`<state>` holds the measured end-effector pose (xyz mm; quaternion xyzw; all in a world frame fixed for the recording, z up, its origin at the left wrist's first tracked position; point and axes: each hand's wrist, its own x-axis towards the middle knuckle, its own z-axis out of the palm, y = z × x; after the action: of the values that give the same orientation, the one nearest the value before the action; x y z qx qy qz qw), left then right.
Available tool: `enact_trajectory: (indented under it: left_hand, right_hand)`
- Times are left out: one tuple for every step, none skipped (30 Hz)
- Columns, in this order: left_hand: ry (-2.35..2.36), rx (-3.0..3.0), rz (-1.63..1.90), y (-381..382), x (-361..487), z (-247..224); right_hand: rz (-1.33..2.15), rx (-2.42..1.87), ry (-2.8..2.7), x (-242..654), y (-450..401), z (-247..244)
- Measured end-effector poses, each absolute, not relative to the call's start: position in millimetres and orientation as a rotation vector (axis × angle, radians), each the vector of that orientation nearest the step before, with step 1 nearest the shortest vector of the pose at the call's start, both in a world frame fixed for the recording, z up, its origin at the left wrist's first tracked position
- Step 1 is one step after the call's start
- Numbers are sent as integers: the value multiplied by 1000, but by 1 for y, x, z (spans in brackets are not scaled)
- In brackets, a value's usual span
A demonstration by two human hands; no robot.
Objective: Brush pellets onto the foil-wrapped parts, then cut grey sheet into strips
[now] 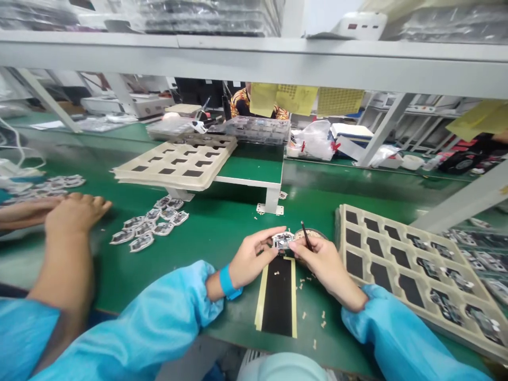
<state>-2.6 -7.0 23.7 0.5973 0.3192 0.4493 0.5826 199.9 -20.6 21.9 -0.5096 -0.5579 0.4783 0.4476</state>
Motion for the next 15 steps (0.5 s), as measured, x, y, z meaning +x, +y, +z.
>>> enact_trajectory:
  left_hand:
    - [776,1449,1048,-7,-3,23]
    - [815,1509,1049,-7,-3,21]
    - [857,1568,1051,-6,-3,20]
    - [894,1619,1057,-6,-3,19]
    - [924,1662,1065,-5,-2,18]
    - [946,1697,1073,-5,-2,17]
    - [961,1725,1078,-4,-2,17]
    - [971,1740,1078,-4,-2,17]
    - [972,1727,1075,-4,-2,17]
    - [957,1678,1065,-4,-1,18]
    - [929,1596,1048,-4,-1,18]
    - [892,1493,1027,-4,0,19]
    - [854,1388,1007,-4,0,19]
    - [822,1304,986,-5,1,20]
    - [805,1249,968,-5,2,21]
  right_hand:
    - [1185,-1260,-1375,200,-20,20]
    - [1187,-1257,-1370,201,-20,19]
    - [1188,-1253,-1364,201,-20,18]
    - [1189,-1249,-1361,201,-19,17]
    - [1189,-1246,-1359,201,-19,17]
    - [1188,-1248,-1358,200,-19,17]
    - [1184,-1251,-1358,199,-20,18]
    - [1174,-1254,-1361,198,-20,19]
    - [1150,-1256,-1361,197,-21,20]
    - [1117,-1254,-1357,196,-21,21]
    - [1083,-1246,-1355,195,-22,23]
    - [1059,-1230,-1355,193,-23,24]
    - [1048,-1210,-1358,192,-23,26]
    - [1050,-1188,-1359,191,-24,26]
    - [1066,-1168,-1360,190,-24,27]
